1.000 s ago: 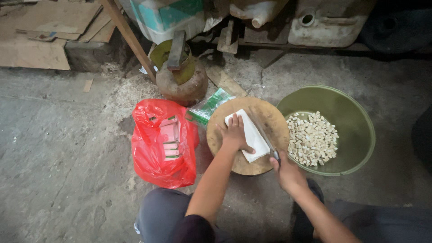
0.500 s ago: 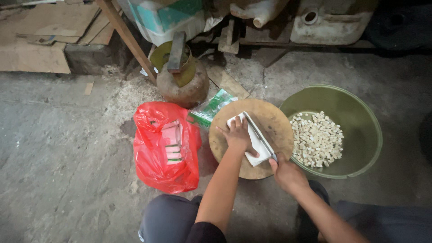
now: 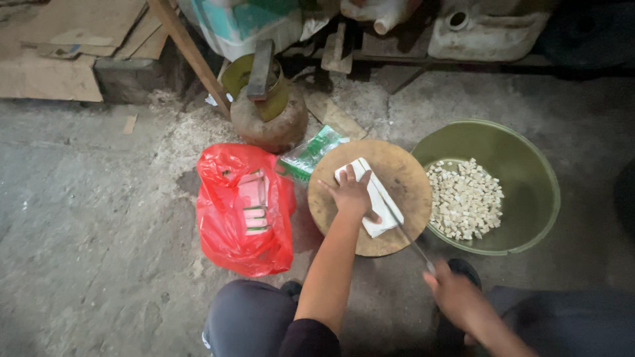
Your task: The person cuts white rectangular blocks into small cubes using a knife on a wooden cutting board. They transfer the diced pieces into a green bowl and repeat the process with multiple blocks.
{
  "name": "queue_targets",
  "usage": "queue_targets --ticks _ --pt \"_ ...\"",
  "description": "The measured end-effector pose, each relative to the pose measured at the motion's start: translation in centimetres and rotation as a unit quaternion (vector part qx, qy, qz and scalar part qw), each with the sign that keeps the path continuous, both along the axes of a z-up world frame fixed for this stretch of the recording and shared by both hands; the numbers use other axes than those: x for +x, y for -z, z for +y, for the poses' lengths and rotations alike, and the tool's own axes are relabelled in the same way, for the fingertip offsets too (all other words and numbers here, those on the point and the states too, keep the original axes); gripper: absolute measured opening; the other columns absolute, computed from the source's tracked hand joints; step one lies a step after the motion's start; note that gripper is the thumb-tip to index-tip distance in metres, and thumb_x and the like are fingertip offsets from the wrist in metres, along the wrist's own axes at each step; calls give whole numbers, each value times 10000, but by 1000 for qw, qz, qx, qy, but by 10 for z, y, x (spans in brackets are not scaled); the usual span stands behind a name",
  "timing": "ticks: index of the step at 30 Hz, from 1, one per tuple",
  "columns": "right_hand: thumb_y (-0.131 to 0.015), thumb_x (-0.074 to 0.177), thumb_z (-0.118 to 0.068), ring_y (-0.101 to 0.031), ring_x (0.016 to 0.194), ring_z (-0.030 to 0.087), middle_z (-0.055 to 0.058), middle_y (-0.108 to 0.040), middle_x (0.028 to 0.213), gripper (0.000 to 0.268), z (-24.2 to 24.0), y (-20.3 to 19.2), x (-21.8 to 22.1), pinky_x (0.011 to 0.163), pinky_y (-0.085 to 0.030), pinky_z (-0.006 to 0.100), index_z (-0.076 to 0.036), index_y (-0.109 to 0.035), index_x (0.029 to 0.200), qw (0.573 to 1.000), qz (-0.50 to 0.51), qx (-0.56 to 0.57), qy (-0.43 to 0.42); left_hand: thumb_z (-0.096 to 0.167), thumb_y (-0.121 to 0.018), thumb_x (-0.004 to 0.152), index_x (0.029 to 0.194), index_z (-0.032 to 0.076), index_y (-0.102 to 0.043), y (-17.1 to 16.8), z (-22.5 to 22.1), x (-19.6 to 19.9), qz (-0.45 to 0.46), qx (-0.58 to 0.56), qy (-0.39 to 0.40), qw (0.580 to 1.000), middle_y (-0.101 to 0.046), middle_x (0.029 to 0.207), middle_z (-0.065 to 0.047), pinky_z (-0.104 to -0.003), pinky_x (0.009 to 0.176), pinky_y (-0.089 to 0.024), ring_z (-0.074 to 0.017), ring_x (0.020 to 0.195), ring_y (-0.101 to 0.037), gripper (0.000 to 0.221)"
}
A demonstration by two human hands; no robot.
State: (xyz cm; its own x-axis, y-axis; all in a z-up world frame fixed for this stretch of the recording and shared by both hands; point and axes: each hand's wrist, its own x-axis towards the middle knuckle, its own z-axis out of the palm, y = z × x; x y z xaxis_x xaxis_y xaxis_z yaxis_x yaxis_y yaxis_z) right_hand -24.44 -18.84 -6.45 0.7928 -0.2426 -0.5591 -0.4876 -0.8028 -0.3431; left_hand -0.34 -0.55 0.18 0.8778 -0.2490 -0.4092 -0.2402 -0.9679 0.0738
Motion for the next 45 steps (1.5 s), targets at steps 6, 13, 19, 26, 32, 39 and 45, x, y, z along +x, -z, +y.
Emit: queue_targets --ticks 6,13,19,26,32,39,45 --pt "-518 959 -501 -766 808 281 94 -765 816 384 -49 6 -96 772 -611 442 -173 -607 1137 992 -30 118 27 603 -984 479 1646 329 -132 11 2 3 1 18 30 999 -21 1724 -153 -812 1128 -36 -423 1562 -64 1471" --pt "-478 1040 -443 -661 500 238 137 -646 594 399 -28 -55 -67 510 -532 381 -100 -592 1209 946 -95 222 219 479 -796 806 1490 116 -447 45 -13 -41 -78 -87 59 991 -384 1568 -153 -854 1110 -71 -366 1471 -337 849" --pt "-444 1029 -410 -484 423 174 77 -524 603 409 -2 -73 -41 396 -430 337 -81 -567 1238 854 -126 428 267 356 -713 970 1273 27 -706 44 -11 -85 249 -652 -163 698 -767 1048 -113 -443 892 -587 -221 954 -741 447" --pt "-432 1029 -378 -489 424 172 82 -547 620 392 1 -70 -40 400 -426 328 -69 -566 1230 860 -120 430 248 163 -826 891 1166 -30 -680 29 -22 -105 382 -716 -205 547 -732 969 -78 -317 758 -616 -163 832 -723 366" --pt "-443 1018 -360 -515 427 169 74 -546 588 387 9 -63 -33 405 -442 325 -74 -567 1247 883 -176 373 226 159 -736 920 1256 -31 -609 39 24 -69 305 -699 -216 609 -731 995 -169 -371 758 -609 -222 822 -727 407" --pt "-460 995 -439 -724 788 412 235 -761 890 624 31 -75 15 707 -569 469 -387 -267 1586 987 -128 76 58 182 -736 953 1598 -77 13 80 95 40 -319 -474 -150 807 -333 1529 -421 -504 1166 -380 -503 1402 -388 1021" --pt "-327 1033 -503 -705 993 459 223 -732 1101 579 57 -76 61 872 -557 544 -521 -192 1595 997 -70 17 -14 631 -893 587 1631 71 -4 76 40 18 11 -181 -14 983 -27 1727 -134 -750 1187 -98 -314 1594 -55 1482"
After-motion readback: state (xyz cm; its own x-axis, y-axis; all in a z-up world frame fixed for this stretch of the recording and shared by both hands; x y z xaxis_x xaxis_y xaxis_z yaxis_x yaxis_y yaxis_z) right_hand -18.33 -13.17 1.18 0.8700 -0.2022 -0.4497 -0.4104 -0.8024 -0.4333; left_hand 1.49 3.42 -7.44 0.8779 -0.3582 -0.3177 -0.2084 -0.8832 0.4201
